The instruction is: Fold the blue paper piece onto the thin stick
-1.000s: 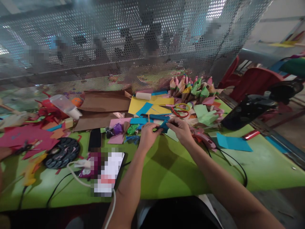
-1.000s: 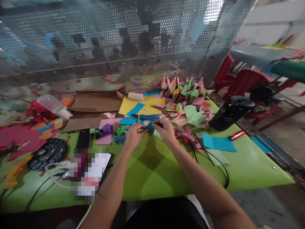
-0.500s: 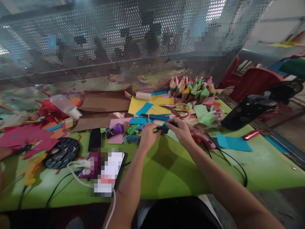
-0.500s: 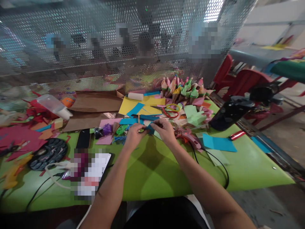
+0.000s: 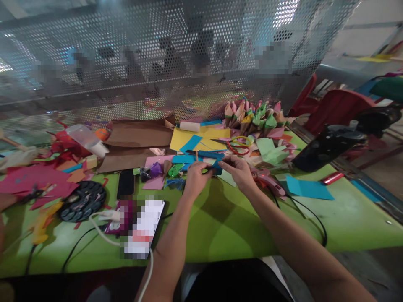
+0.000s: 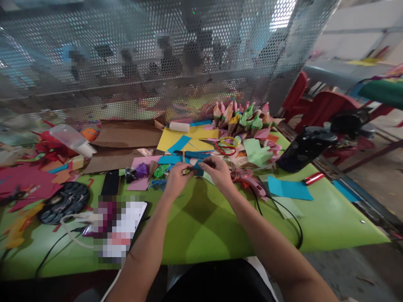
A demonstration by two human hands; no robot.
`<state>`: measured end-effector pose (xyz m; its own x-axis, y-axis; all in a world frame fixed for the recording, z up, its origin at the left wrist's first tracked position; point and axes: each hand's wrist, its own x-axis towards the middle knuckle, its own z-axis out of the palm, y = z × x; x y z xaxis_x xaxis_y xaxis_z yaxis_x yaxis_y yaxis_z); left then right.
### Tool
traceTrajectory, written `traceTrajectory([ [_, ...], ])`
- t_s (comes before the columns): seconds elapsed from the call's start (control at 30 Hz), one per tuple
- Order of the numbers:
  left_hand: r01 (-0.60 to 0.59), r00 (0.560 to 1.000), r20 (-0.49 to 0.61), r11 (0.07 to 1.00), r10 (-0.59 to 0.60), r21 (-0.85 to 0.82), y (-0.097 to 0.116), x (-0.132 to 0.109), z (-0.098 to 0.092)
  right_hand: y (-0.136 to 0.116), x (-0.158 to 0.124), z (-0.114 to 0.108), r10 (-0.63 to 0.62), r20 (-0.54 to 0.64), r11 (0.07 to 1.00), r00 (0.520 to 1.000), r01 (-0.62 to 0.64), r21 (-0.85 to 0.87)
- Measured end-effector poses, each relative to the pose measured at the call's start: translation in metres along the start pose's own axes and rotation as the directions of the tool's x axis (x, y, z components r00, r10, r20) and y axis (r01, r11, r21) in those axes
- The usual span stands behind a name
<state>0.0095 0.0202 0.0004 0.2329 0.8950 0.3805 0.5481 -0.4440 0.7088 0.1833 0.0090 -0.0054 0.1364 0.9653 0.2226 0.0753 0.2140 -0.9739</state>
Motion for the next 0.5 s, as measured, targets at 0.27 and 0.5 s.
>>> traceTrajectory([
  [0.27, -0.011, 1.0, -0.015, 1.0, 0.011, -0.016, -0.002, -0.0003, 0.0014, 0.0031, 0.0017, 0.0002, -0.015, 0.024, 1.0, 1.0, 0.015, -0.02],
  [0.5, 0.015, 0.999, -0.029, 1.0, -0.016, -0.021, -0.0022, 0.0001, 0.0016, -0.0001, 0.0014, -0.0013, -0.004, 0.014, 1.0, 1.0, 0.004, 0.013],
])
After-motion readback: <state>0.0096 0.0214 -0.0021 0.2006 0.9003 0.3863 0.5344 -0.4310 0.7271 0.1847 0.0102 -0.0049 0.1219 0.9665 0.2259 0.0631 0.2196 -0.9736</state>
